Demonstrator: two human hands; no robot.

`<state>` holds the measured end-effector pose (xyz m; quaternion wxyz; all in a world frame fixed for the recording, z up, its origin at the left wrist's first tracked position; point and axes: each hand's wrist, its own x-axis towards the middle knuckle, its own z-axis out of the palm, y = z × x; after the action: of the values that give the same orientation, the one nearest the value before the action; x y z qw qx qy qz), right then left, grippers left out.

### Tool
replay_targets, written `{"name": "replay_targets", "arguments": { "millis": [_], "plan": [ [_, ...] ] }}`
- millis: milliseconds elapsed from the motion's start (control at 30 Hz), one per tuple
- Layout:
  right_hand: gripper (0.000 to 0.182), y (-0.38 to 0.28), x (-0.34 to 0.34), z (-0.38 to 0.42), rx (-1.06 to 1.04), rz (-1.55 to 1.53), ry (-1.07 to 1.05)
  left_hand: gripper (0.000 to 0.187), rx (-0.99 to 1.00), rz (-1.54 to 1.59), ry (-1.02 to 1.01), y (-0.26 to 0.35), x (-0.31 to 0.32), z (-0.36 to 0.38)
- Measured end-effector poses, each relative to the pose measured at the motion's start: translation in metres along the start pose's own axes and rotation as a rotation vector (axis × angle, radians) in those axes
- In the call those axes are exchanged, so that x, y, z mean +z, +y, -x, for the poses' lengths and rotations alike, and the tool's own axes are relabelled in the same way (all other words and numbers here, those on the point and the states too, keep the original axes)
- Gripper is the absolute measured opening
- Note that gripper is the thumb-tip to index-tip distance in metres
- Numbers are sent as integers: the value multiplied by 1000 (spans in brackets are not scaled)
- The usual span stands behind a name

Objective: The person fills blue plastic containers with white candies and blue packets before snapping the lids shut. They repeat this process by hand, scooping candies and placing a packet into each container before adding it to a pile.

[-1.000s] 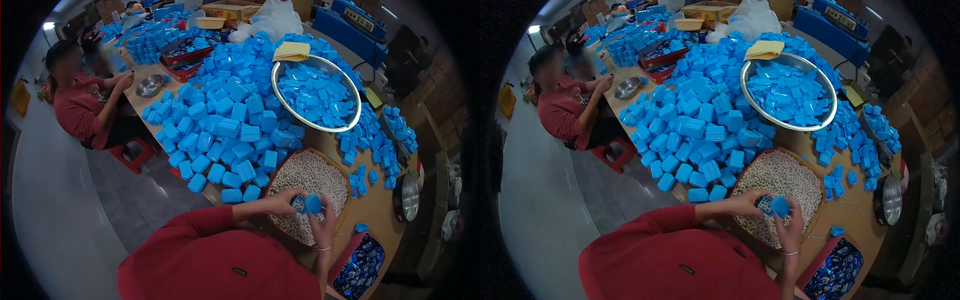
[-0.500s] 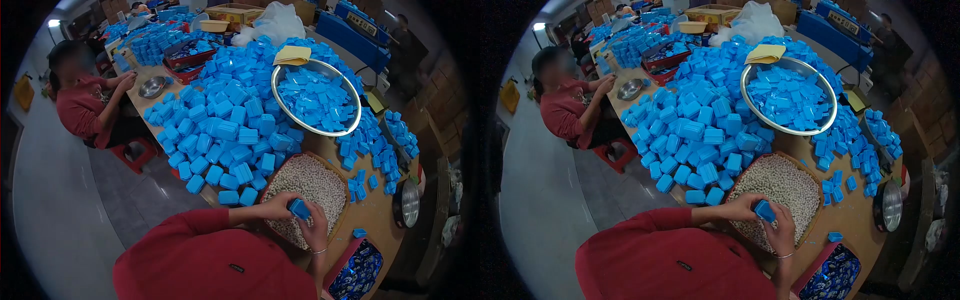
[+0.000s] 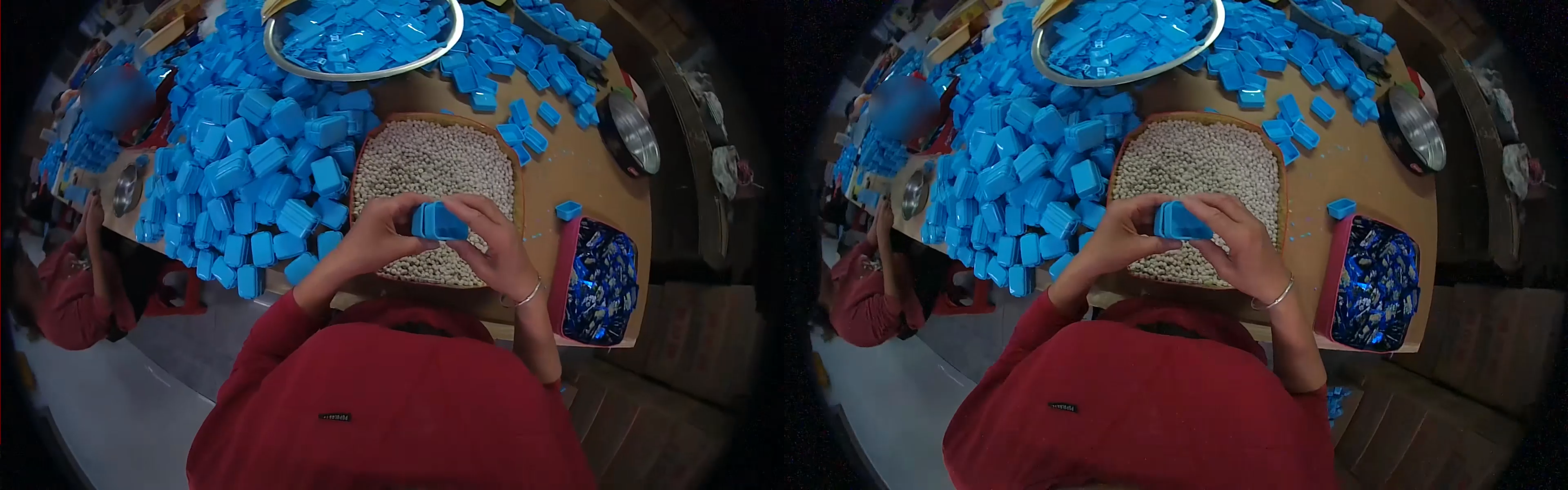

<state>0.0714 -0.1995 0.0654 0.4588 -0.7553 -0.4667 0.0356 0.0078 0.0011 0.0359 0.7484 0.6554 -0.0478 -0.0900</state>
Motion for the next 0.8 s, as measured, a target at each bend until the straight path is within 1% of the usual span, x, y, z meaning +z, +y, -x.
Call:
{"name": "replay_targets", "arguments": {
  "millis": [67,100,200,233,300,333,400,433,467,533,567,667,767,800],
  "plan": [
    [53,-1,0,1,-11,-9,22,46,-24,-71,16,0,3,0],
    [53,-1,0,1,-21,-17,31,44,94,-100,39,-1,4,-1],
    [53,-2,0,1,-70,9,47,47,167,-110,24,6,6,2],
    [53,-3,0,1,-91,26,51,45,132,-23,42,12,9,5],
    [54,0,5,0,-190,186,69,41,66,149,76,24,14,11],
    [55,0,8,0,-237,266,80,39,87,107,113,14,13,9],
    [55,-5,14,-1,-169,100,55,34,127,26,187,-15,10,7],
    [55,-7,16,-1,-135,17,42,28,143,-67,223,-14,12,8],
    [52,-9,19,2,-10,-145,140,28,228,-106,245,-11,17,10],
    [49,5,28,6,217,-753,263,30,397,-181,286,-4,28,11],
    [47,10,22,10,241,-736,142,31,439,-166,285,-6,28,11],
    [44,12,25,12,145,-712,160,32,496,-198,240,-5,23,10],
    [40,13,31,14,92,-717,212,32,590,-313,259,-10,20,8],
    [39,14,32,13,72,-713,226,32,577,-311,259,-10,20,7]
  ]
}}
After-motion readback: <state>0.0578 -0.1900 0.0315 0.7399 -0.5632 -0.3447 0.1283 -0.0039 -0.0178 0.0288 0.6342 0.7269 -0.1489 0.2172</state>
